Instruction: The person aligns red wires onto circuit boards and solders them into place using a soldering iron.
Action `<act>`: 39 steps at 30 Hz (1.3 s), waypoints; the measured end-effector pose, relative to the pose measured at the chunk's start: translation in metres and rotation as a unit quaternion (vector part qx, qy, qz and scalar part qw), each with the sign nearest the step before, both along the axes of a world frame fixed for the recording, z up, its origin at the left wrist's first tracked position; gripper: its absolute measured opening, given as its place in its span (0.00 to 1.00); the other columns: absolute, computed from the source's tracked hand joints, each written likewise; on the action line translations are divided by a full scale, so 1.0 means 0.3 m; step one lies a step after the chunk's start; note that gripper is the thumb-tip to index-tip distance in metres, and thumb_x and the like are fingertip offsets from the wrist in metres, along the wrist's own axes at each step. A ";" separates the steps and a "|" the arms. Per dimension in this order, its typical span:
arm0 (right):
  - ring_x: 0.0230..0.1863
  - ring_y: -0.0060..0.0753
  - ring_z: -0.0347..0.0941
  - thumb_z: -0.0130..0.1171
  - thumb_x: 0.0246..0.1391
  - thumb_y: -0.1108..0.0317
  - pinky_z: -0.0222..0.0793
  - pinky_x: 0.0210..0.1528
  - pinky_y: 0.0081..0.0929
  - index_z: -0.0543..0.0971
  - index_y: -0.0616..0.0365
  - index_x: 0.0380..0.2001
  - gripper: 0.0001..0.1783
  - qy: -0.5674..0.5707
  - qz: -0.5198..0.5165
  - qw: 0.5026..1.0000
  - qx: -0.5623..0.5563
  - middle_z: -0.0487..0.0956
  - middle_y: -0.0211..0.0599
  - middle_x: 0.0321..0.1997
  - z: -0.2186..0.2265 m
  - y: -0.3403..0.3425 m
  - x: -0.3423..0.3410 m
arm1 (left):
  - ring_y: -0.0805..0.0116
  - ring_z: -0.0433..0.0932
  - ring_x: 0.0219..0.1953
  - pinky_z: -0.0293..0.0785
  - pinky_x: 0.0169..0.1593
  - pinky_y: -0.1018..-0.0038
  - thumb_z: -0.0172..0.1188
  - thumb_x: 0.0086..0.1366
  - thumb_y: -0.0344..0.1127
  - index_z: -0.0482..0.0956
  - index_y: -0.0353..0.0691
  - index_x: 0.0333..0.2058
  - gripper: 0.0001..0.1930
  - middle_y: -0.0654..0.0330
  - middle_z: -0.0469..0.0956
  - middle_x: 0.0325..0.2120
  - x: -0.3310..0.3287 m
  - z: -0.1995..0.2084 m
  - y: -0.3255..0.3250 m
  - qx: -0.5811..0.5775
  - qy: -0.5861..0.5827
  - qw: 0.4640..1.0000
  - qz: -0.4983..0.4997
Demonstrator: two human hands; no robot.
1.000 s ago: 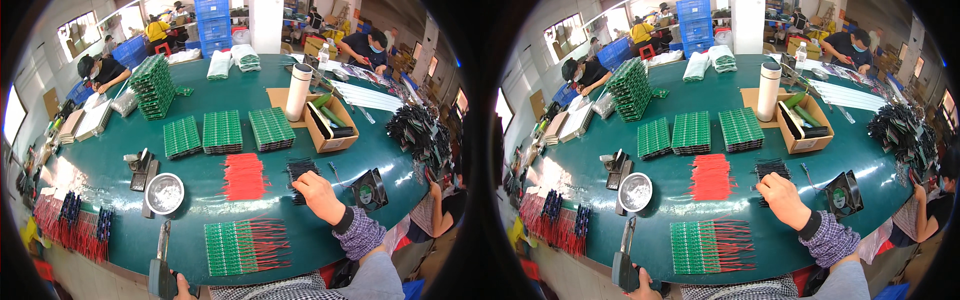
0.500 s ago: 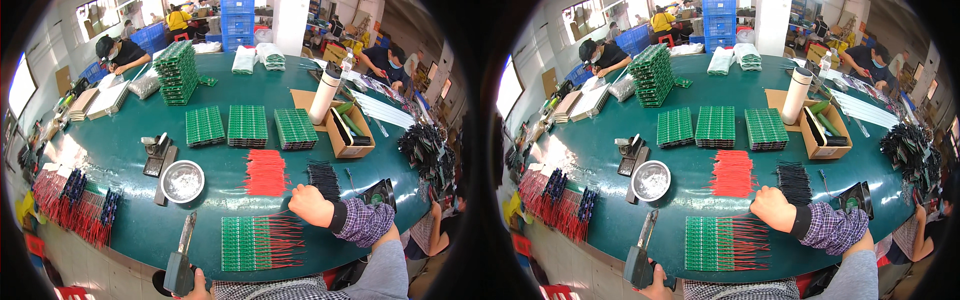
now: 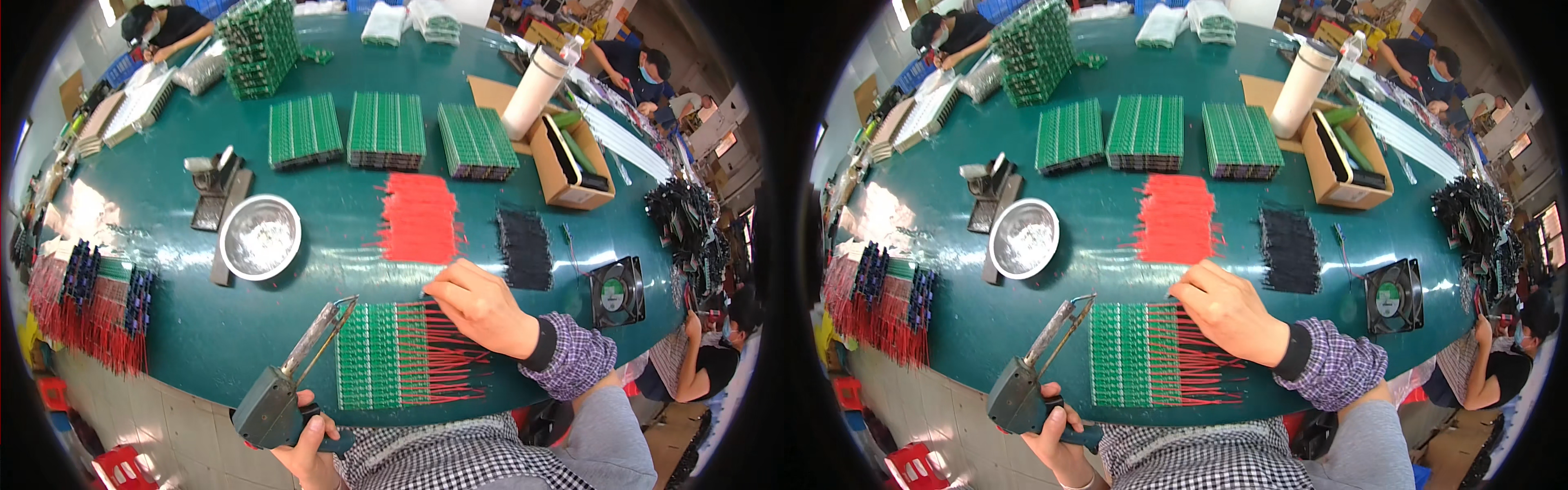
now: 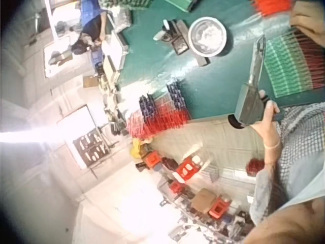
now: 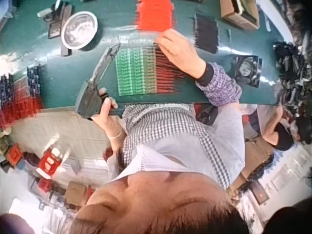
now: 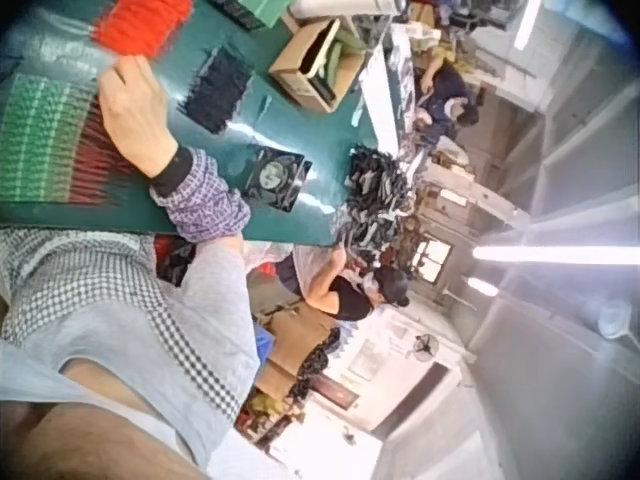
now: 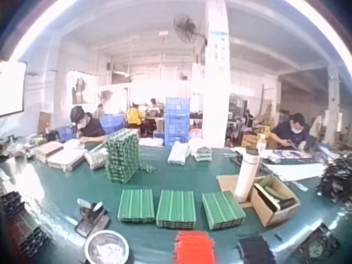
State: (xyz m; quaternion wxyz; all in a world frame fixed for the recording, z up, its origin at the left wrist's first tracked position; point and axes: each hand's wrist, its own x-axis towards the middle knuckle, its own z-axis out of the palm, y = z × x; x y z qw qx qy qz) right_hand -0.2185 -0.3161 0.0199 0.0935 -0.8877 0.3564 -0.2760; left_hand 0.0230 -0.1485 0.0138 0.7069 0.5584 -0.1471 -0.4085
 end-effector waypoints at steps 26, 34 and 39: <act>0.37 0.32 0.75 0.62 0.43 0.73 0.73 0.33 0.29 0.80 0.61 0.36 0.13 0.004 0.033 0.999 -0.017 0.77 0.32 0.36 -0.131 0.042 0.080 | 0.67 0.76 0.24 0.72 0.29 0.73 0.70 0.49 0.23 0.81 0.31 0.30 0.09 0.57 0.78 0.26 -0.020 -0.063 -0.009 0.085 -0.329 0.929 -0.151; 0.33 0.34 0.76 0.61 0.43 0.75 0.71 0.31 0.31 0.81 0.60 0.37 0.14 -0.005 0.034 0.999 -0.013 0.79 0.34 0.37 -0.131 0.040 0.086 | 0.68 0.75 0.23 0.70 0.27 0.74 0.70 0.48 0.22 0.80 0.31 0.29 0.09 0.57 0.78 0.26 -0.023 -0.051 -0.024 0.079 -0.371 0.911 -0.164; 0.36 0.32 0.74 0.61 0.43 0.74 0.73 0.34 0.29 0.80 0.61 0.35 0.12 0.010 0.035 0.999 -0.016 0.77 0.32 0.35 -0.120 0.040 0.087 | 0.68 0.75 0.22 0.70 0.26 0.75 0.70 0.48 0.22 0.80 0.31 0.29 0.08 0.58 0.78 0.26 -0.022 -0.049 -0.031 0.074 -0.357 0.916 -0.166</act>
